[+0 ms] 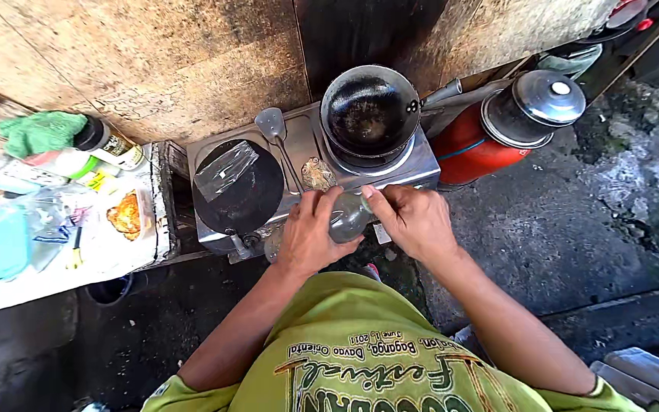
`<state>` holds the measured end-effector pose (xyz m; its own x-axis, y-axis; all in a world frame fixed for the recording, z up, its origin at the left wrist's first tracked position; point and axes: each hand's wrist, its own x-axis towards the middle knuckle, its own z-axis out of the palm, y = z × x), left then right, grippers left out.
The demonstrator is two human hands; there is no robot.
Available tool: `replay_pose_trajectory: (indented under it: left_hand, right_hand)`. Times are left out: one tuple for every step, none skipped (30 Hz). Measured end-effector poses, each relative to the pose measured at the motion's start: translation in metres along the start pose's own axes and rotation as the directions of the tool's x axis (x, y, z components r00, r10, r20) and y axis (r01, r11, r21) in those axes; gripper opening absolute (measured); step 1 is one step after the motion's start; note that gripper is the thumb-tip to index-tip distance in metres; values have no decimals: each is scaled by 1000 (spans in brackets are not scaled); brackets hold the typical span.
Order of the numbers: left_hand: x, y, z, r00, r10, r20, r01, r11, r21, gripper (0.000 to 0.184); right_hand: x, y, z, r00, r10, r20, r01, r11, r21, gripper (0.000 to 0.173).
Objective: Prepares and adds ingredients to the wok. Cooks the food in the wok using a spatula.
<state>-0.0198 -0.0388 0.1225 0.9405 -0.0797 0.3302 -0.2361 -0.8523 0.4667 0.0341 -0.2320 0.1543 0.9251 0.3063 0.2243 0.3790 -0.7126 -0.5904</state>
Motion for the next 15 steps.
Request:
replay_pose_trajectory:
  left_hand:
    - [3, 6, 2, 999, 38, -19, -38, 999, 19, 86]
    - [7, 11, 3, 997, 69, -26, -69, 997, 25, 86]
    - [10, 15, 3, 995, 97, -22, -97, 995, 19, 86]
    - [14, 18, 2, 993, 119, -2, -119, 993, -1, 85]
    - [17, 21, 0, 991, 131, 38, -130, 991, -36, 85]
    - [20, 24, -3, 986, 138, 98, -130, 988, -84, 85]
    - [24, 27, -6, 974, 149, 168, -128, 983, -131, 85]
    - [29, 29, -9, 955, 167, 244, -125, 976, -180, 86]
    - [33, 32, -11, 925, 186, 332, -114, 968, -223, 87]
    - [39, 34, -14, 878, 198, 435, -91, 963, -254, 88]
    - [45, 37, -15, 818, 210, 535, -68, 960, -272, 89]
    - [51, 39, -15, 752, 222, 621, -49, 958, -284, 89]
    - [57, 41, -14, 689, 234, 686, -27, 954, -299, 89]
    - [62, 42, -12, 644, 253, 722, -13, 947, -320, 88]
    - [68, 41, -9, 617, 269, 740, 4, 939, -344, 86]
  right_hand:
    - [0, 3, -7, 1000, -15, -7, 14, 999, -46, 62]
    - [-1, 7, -13, 1000, -20, -10, 20, 998, -55, 61]
    - [-2, 12, -18, 1000, -21, -6, 21, 999, -31, 59]
    - [-3, 17, -23, 1000, -17, 5, 17, 1000, 12, 57]
    - [-4, 22, -27, 1000, -21, 20, 20, 998, 63, 54]
    - [-6, 28, -32, 999, -28, 44, 23, 993, 119, 52]
    - [-8, 33, -37, 997, -41, 72, 28, 985, 172, 50]
    - [-11, 39, -42, 993, -69, 100, 46, 975, 216, 48]
    - [-14, 46, -48, 985, -114, 126, 79, 965, 251, 47]
    - [-19, 53, -54, 974, -168, 155, 121, 953, 276, 44]
    - [-24, 61, -59, 958, -220, 184, 160, 943, 292, 41]
    - [-29, 69, -65, 940, -269, 211, 198, 932, 305, 37]
    - [-34, 76, -71, 921, -311, 234, 231, 921, 313, 33]
    - [-39, 82, -76, 910, -335, 246, 257, 919, 300, 32]
    - [-43, 88, -82, 908, -345, 239, 277, 920, 276, 32]
